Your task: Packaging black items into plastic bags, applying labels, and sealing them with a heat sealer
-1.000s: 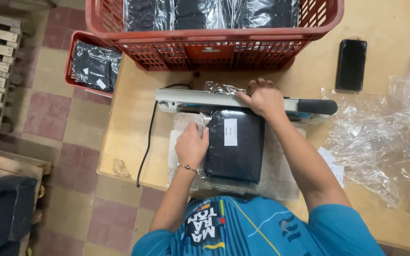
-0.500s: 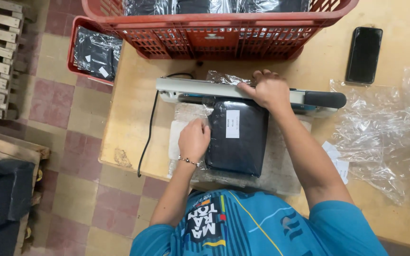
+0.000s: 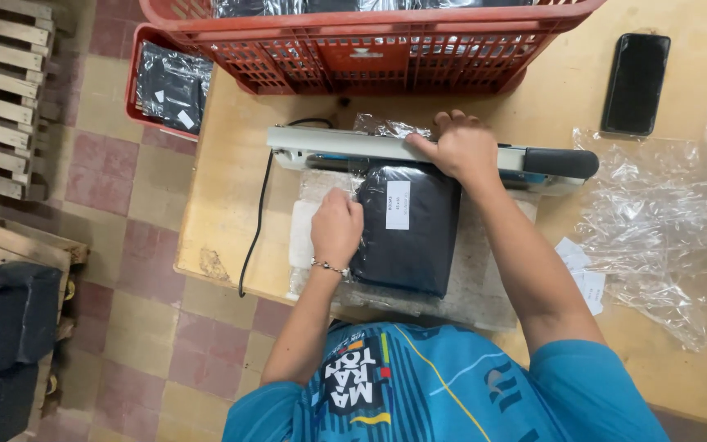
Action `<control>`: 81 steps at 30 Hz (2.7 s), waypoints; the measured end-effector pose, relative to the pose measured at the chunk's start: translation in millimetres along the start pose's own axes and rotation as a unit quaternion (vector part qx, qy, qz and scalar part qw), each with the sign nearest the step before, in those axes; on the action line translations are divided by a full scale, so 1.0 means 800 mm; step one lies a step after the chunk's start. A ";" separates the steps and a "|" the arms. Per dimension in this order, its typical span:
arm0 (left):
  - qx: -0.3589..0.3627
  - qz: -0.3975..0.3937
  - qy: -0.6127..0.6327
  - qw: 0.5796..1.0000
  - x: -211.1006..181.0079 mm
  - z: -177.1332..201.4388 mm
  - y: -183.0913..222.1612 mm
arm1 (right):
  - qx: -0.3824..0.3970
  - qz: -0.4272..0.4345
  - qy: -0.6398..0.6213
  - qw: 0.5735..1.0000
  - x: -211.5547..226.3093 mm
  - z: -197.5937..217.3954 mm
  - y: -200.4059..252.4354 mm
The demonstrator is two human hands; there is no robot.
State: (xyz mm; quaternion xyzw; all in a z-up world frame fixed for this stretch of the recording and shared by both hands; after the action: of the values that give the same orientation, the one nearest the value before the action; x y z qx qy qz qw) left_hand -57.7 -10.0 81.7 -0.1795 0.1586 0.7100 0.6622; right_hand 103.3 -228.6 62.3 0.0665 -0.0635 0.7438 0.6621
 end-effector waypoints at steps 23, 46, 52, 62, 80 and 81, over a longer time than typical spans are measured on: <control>0.113 0.160 0.314 0.929 -0.039 0.005 -0.037 | 0.043 -0.026 -0.033 0.998 0.008 0.025 0.005; -0.008 0.216 0.467 0.857 -0.057 0.012 -0.027 | 0.004 -0.022 -0.031 0.999 0.007 0.011 0.004; -0.011 0.211 0.478 0.852 -0.047 0.005 -0.025 | 0.011 -0.018 -0.032 0.999 0.008 0.016 0.004; -0.011 0.209 0.492 0.845 -0.058 0.020 -0.022 | 0.083 -0.036 -0.020 0.996 0.010 0.027 -0.002; 0.000 0.202 0.470 0.859 -0.041 0.003 -0.021 | 0.185 -0.047 -0.026 0.981 0.022 0.065 0.002; 0.003 0.203 0.466 0.861 -0.041 0.004 -0.021 | 0.157 -0.038 -0.026 0.987 0.021 0.061 0.003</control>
State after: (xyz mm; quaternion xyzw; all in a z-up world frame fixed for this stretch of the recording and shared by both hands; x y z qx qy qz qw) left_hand -39.0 -36.2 99.8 -0.4510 0.4840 0.6620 0.3524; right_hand 99.7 -221.3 113.0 0.1909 0.0393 0.7169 0.6694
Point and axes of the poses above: each hand's wrist, its own y-axis away from the middle knuckle, its own z-axis out of the back of the hand, x = y × z, the point moved 1 cm from there along -y, towards the middle knuckle, and after that the axes turned 14 degrees about -z, right-handed, at the moved point
